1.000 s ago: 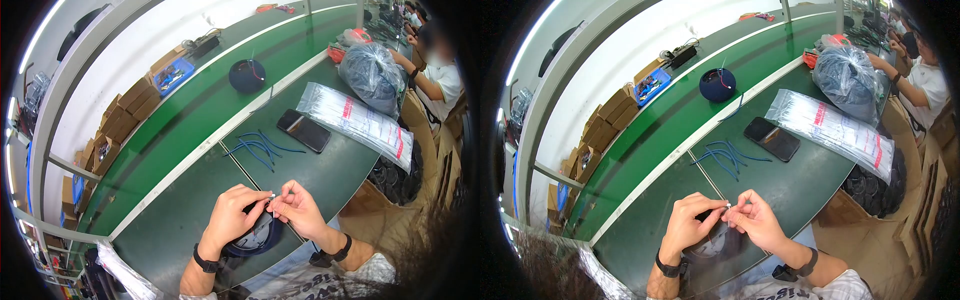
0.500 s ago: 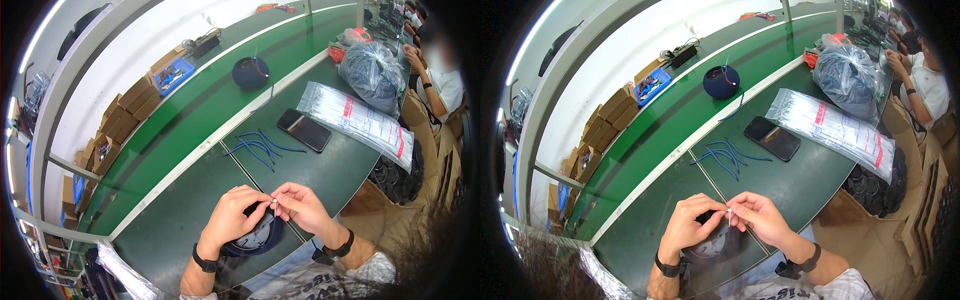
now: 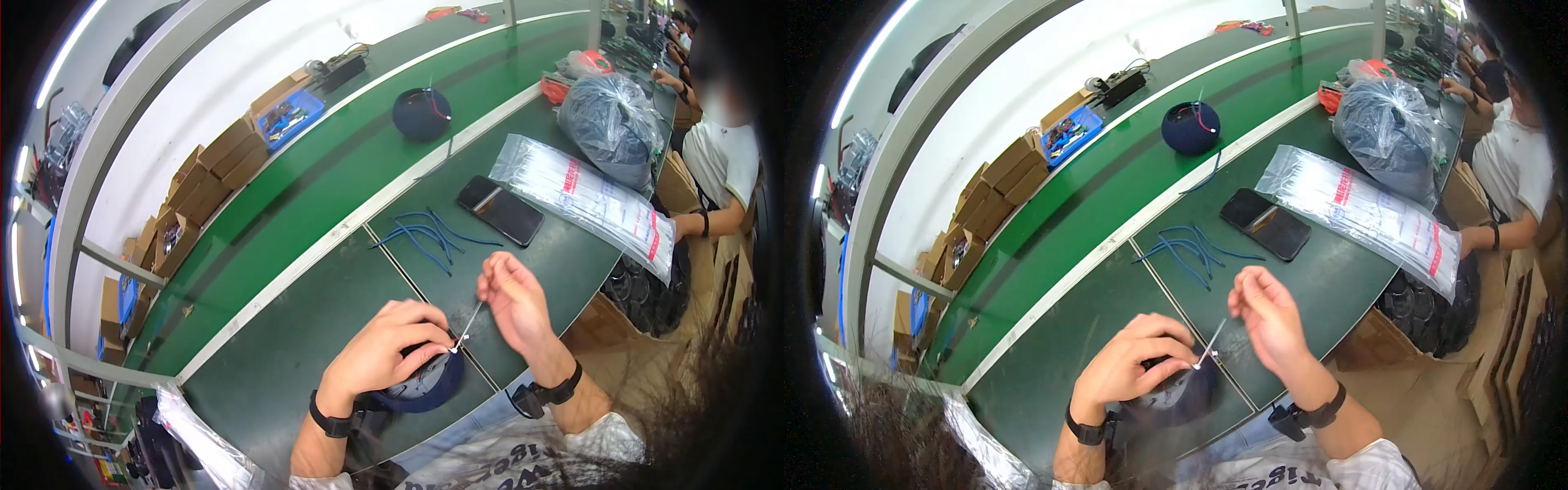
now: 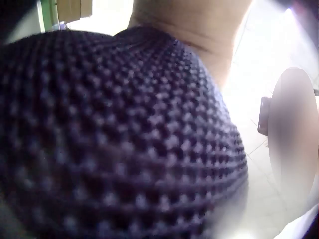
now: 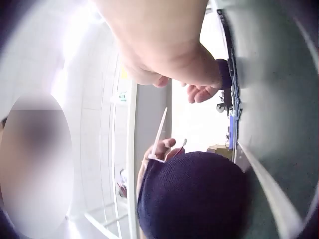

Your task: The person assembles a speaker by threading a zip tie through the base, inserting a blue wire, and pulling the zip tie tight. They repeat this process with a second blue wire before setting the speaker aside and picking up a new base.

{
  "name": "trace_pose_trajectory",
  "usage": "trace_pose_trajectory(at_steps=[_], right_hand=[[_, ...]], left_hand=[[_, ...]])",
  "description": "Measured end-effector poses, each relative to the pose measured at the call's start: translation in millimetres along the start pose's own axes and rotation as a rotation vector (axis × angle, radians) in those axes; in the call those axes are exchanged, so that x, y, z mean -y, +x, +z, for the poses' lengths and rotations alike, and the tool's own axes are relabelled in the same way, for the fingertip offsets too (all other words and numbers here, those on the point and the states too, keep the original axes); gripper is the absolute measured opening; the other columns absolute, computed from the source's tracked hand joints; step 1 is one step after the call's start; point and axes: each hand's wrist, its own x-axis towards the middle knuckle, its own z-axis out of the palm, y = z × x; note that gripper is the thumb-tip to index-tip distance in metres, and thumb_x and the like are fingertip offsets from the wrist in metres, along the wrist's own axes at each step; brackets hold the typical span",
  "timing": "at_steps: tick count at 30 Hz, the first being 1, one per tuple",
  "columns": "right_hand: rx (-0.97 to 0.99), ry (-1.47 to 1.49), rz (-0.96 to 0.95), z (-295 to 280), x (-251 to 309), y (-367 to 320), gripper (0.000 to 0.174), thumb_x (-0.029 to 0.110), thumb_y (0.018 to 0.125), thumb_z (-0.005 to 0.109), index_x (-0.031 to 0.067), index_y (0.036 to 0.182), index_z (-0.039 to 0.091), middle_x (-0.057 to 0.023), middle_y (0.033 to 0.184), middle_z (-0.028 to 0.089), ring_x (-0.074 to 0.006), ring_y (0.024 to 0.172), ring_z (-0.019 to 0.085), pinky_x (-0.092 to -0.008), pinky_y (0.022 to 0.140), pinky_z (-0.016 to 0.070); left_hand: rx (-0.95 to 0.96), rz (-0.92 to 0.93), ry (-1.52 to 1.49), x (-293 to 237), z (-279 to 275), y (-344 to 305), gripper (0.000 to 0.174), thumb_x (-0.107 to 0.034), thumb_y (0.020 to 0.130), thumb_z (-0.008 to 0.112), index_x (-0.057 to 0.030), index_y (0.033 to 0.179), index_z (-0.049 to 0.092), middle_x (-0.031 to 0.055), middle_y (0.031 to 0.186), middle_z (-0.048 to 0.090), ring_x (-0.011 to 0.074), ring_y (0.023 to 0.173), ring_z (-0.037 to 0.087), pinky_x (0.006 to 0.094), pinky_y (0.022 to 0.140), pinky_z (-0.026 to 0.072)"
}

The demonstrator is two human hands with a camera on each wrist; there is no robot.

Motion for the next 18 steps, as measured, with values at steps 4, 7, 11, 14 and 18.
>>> trace_pose_trajectory(at_steps=[4, 7, 11, 14, 18], right_hand=[[0.247, -0.198, 0.297, 6.3, 7.2, -19.9, 0.066, 0.018, 0.102, 0.065, 0.0038, 0.161, 0.039, -0.0135, 0.155, 0.051, -0.0253, 0.140, 0.053, -0.0399, 0.116, 0.0423], [0.535, -0.444, 0.276, -1.1, -0.1, -40.9, 0.076, 0.017, 0.094, 0.076, 0.0047, 0.161, 0.042, -0.0133, 0.155, 0.049, -0.0273, 0.139, 0.051, -0.0420, 0.118, 0.0421], [0.585, -0.984, 0.196, 22.6, 13.2, -53.7, 0.095, 0.021, 0.078, 0.095, 0.0063, 0.158, 0.046, -0.0142, 0.151, 0.048, -0.0277, 0.130, 0.056, -0.0417, 0.114, 0.0463], [0.633, -1.103, 0.131, 11.1, 11.1, -53.5, 0.109, 0.027, 0.067, 0.104, 0.0061, 0.156, 0.046, -0.0152, 0.147, 0.050, -0.0284, 0.124, 0.061, -0.0414, 0.110, 0.0507], [0.655, -1.037, 0.165, 20.0, 10.2, -34.9, 0.123, 0.030, 0.067, 0.104, 0.0039, 0.164, 0.033, -0.0223, 0.159, 0.044, -0.0353, 0.145, 0.051, -0.0454, 0.118, 0.0462]], left_hand=[[-0.243, -0.214, 0.127, -19.1, -20.4, -32.6, 0.105, -0.038, 0.054, 0.104, -0.0062, 0.144, 0.062, 0.0188, 0.143, 0.059, 0.0381, 0.130, 0.059, 0.0451, 0.108, 0.0492], [-0.224, -0.429, 0.001, -42.0, -10.8, -74.5, 0.133, -0.049, 0.052, 0.107, 0.0011, 0.157, 0.043, 0.0241, 0.147, 0.055, 0.0444, 0.138, 0.055, 0.0477, 0.118, 0.0444], [-0.209, -0.524, -0.052, -30.5, 19.2, -99.1, 0.140, -0.038, 0.050, 0.108, -0.0003, 0.163, 0.036, 0.0209, 0.163, 0.047, 0.0374, 0.149, 0.049, 0.0445, 0.123, 0.0418], [-0.194, -0.405, -0.258, 7.9, 5.8, -115.8, 0.132, -0.028, 0.053, 0.106, -0.0017, 0.164, 0.038, 0.0166, 0.169, 0.040, 0.0327, 0.154, 0.044, 0.0431, 0.125, 0.0388], [-0.319, -0.399, -0.373, 11.1, 24.4, -120.7, 0.145, -0.028, 0.050, 0.109, -0.0009, 0.168, 0.028, 0.0186, 0.172, 0.034, 0.0303, 0.157, 0.039, 0.0430, 0.128, 0.0342]])
